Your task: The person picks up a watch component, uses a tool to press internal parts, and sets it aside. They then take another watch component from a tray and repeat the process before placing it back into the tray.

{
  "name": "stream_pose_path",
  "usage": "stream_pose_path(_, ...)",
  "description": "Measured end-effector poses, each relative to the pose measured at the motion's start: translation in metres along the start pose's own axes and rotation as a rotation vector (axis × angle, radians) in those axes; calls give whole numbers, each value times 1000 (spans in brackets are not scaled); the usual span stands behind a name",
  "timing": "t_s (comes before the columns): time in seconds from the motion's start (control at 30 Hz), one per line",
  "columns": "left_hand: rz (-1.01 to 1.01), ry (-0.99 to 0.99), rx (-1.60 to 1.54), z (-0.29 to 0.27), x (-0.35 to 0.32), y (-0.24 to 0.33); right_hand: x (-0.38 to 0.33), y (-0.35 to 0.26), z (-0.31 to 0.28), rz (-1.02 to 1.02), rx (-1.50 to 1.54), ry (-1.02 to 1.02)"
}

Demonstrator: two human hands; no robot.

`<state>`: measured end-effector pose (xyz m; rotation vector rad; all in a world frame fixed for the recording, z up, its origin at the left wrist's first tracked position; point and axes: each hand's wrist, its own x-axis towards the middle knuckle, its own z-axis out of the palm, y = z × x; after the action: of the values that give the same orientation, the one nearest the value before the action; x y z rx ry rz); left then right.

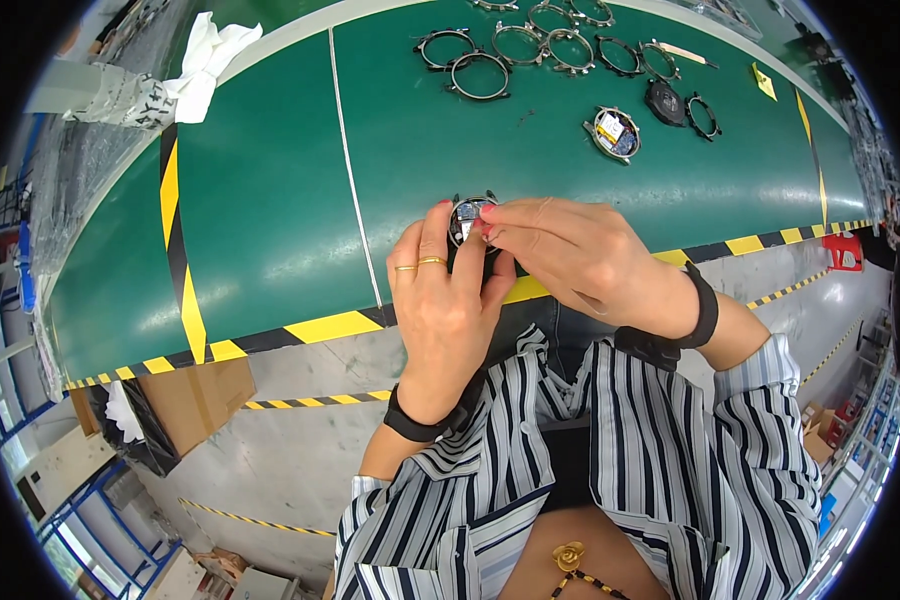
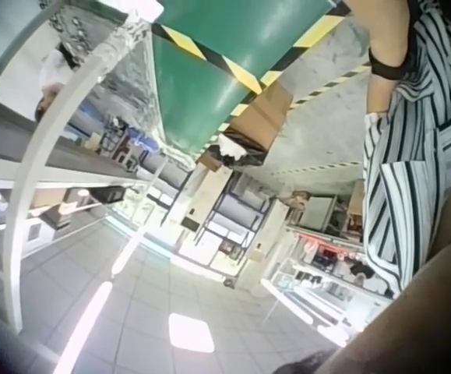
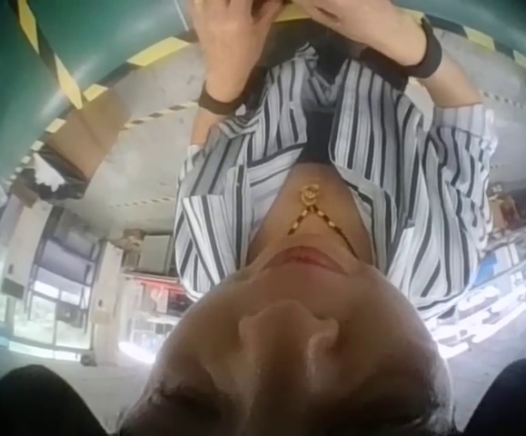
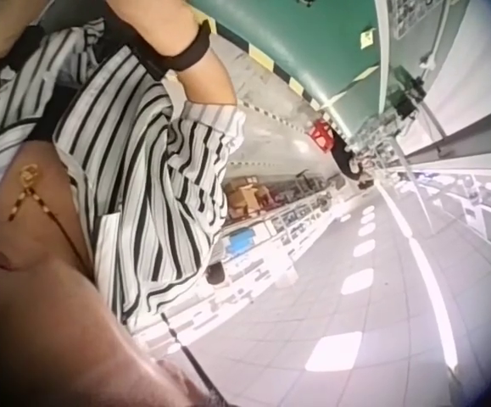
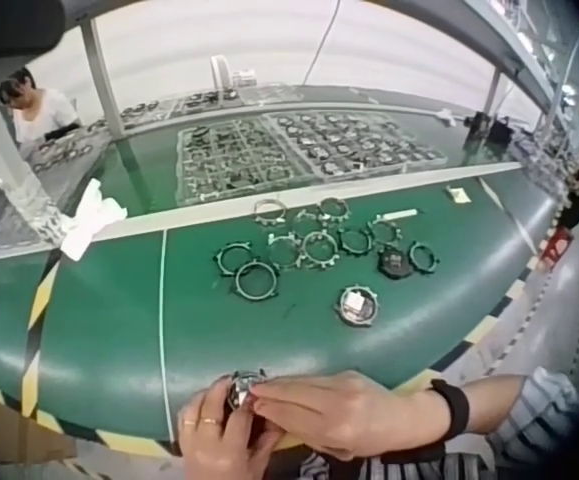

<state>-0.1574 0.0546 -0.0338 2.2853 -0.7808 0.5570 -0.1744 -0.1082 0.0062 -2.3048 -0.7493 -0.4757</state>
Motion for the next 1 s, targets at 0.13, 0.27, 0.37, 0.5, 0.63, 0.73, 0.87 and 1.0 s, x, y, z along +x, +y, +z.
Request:
stream_pose_path(0.13, 5, 4, 15, 1, 1, 0, 0, -1, -4, -14, -45, -107)
stream_pose_path(0.27, 11, 0, 20, 2, 1, 0, -3, -3, -4, -36, -90, -86)
stream_pose_path(0.37, 17, 1, 18, 2, 1, -1, -1, -6, -7, -6, -107, -119)
stream_pose_path(0.5, 21, 10, 30, 2, 1, 0, 2, -9, -11, 57, -38, -114)
stream_pose_path(0.63, 20, 13, 16, 3, 2, -3, -6, 1, -7, 83, 54, -27)
stream_pose_path(0.73, 3, -37, -86, 0, 4, -9, -7, 0, -7, 120, 76, -6)
stream_pose_path(0.87, -59, -46, -22, -14, 7, -12, -13, -4, -8, 155, 101, 14)
stream_pose_path(1.0, -266, -70, 6, -17, 14, 6, -14, -6, -13, 222, 165, 52)
